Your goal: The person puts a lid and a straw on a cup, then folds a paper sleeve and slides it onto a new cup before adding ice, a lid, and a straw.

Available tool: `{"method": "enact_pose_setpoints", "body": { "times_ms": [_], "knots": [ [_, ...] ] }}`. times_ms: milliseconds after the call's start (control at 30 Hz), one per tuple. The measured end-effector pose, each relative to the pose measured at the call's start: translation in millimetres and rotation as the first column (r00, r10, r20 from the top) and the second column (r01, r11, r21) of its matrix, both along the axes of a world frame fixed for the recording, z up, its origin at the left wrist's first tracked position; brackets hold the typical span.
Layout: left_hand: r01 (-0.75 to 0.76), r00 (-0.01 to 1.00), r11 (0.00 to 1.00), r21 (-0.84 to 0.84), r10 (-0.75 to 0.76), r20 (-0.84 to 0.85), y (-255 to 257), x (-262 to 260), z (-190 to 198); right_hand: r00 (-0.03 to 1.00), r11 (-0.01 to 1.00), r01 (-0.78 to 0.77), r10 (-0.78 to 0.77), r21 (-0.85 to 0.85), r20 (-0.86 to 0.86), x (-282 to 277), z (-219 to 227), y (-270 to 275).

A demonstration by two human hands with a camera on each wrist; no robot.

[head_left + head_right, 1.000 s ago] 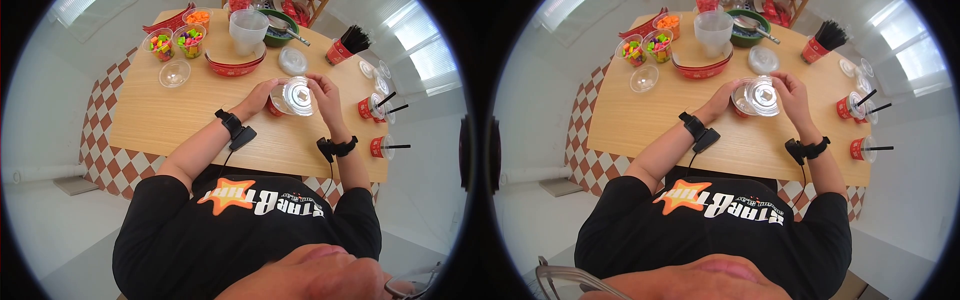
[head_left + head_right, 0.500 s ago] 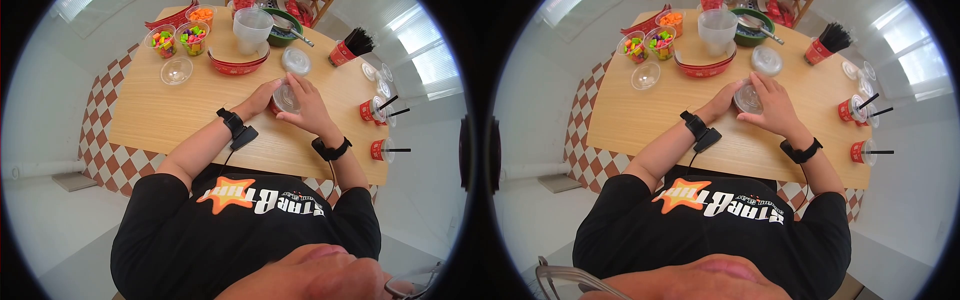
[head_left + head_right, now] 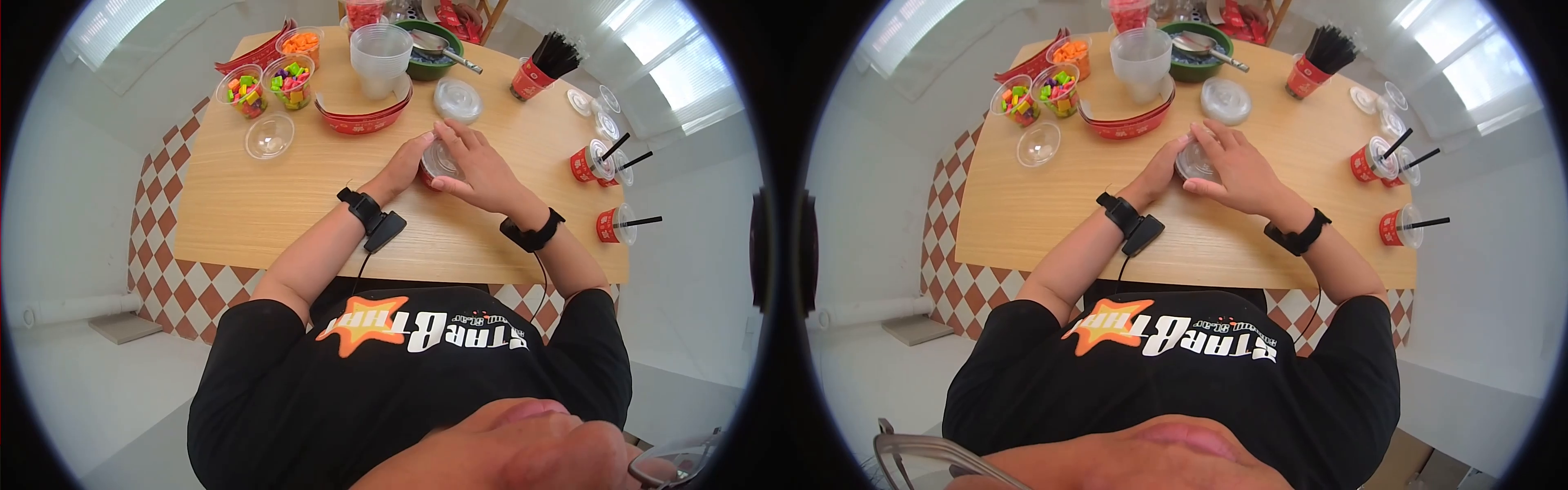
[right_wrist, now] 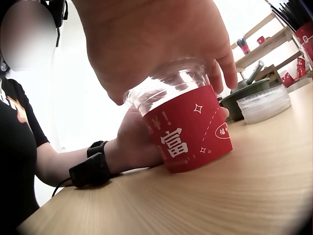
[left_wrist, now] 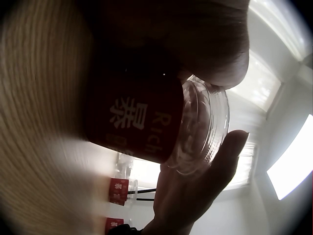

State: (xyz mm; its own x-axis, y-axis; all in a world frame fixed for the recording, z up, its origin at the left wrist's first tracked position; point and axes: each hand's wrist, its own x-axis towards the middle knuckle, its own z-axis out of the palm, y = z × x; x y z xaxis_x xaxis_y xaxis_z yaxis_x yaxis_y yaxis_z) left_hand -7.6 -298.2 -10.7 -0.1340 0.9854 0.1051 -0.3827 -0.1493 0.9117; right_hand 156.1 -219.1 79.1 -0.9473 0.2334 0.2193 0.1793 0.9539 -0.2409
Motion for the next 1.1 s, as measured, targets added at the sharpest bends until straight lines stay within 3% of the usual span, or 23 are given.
{"method": "enact_pose_setpoints", "body": {
  "times_ms": [67, 133, 233, 300, 333, 367, 433, 533, 700, 767, 833, 900, 967, 1000, 1067, 1100],
  "knots": [
    [0.033, 0.999, 0.999, 0.010, -0.033, 0.009, -3, 0, 4, 0.999, 1.000, -0.030, 0.030, -0.005, -0.022, 2, -1, 12],
    [0.057, 0.998, 0.998, 0.025, -0.057, 0.019, -4, 0, 10, 0.992, 0.950, -0.032, -0.009, -0.310, -0.128, 5, 3, 37],
    [0.057, 0.998, 0.998, 0.040, -0.057, -0.003, -7, 1, 16, 0.882, 0.930, 0.250, -0.333, -0.268, -0.333, 8, 23, 98],
    [0.028, 0.999, 1.000, -0.008, -0.029, -0.032, -9, 2, 19, 0.750, 0.899, 0.384, -0.436, -0.210, -0.497, 16, 26, 158],
    [0.029, 0.999, 1.000, -0.002, -0.029, -0.032, -7, 1, 17, 0.687, 0.834, 0.534, -0.524, -0.140, -0.503, 21, 34, 175],
    [0.038, 0.999, 0.999, 0.014, -0.037, -0.033, -4, 0, 11, 0.687, 0.836, 0.533, -0.520, -0.134, -0.507, 27, 38, 194],
    [0.040, 0.999, 0.999, 0.034, -0.039, -0.032, -3, -1, 9, 0.614, 0.671, 0.734, -0.591, 0.104, -0.524, 36, 37, 230],
    [0.020, 0.998, 0.999, 0.028, -0.018, -0.059, -3, 0, 7, 0.656, 0.632, 0.735, -0.569, 0.247, -0.496, 42, 36, 253],
    [0.010, 0.991, 0.996, 0.092, 0.002, -0.136, -2, -2, 4, 0.709, 0.712, 0.661, -0.491, 0.236, -0.507, 40, 44, 275],
    [0.009, 0.993, 0.994, 0.108, 0.004, -0.121, 0, -1, 1, 0.643, 0.714, 0.692, -0.542, 0.106, -0.541, 36, 62, 261],
    [-0.001, 0.991, 0.992, 0.129, 0.018, -0.129, -1, -1, 6, 0.545, 0.780, 0.623, -0.493, -0.066, -0.678, 36, 87, 238],
    [-0.006, 0.993, 0.993, 0.117, 0.020, -0.119, -1, -1, 6, 0.456, 0.931, 0.290, -0.337, -0.220, -0.824, 33, 115, 180],
    [-0.005, 0.993, 0.995, 0.105, 0.017, -0.117, 0, -2, 4, 0.427, 0.964, -0.007, -0.236, -0.265, -0.873, 33, 131, 124],
    [-0.004, 0.993, 0.994, 0.112, 0.017, -0.114, 1, -2, 2, 0.427, 0.963, -0.007, -0.241, -0.270, -0.871, 33, 132, 97],
    [0.005, 0.994, 0.994, 0.113, 0.008, -0.112, 1, -1, 2, 0.581, 0.894, -0.218, -0.203, -0.391, -0.788, 34, 128, 48],
    [0.015, 0.994, 0.994, 0.110, -0.003, -0.106, -1, -1, 6, 0.621, 0.889, -0.248, -0.158, -0.384, -0.767, 32, 121, 29]
  ]
}}
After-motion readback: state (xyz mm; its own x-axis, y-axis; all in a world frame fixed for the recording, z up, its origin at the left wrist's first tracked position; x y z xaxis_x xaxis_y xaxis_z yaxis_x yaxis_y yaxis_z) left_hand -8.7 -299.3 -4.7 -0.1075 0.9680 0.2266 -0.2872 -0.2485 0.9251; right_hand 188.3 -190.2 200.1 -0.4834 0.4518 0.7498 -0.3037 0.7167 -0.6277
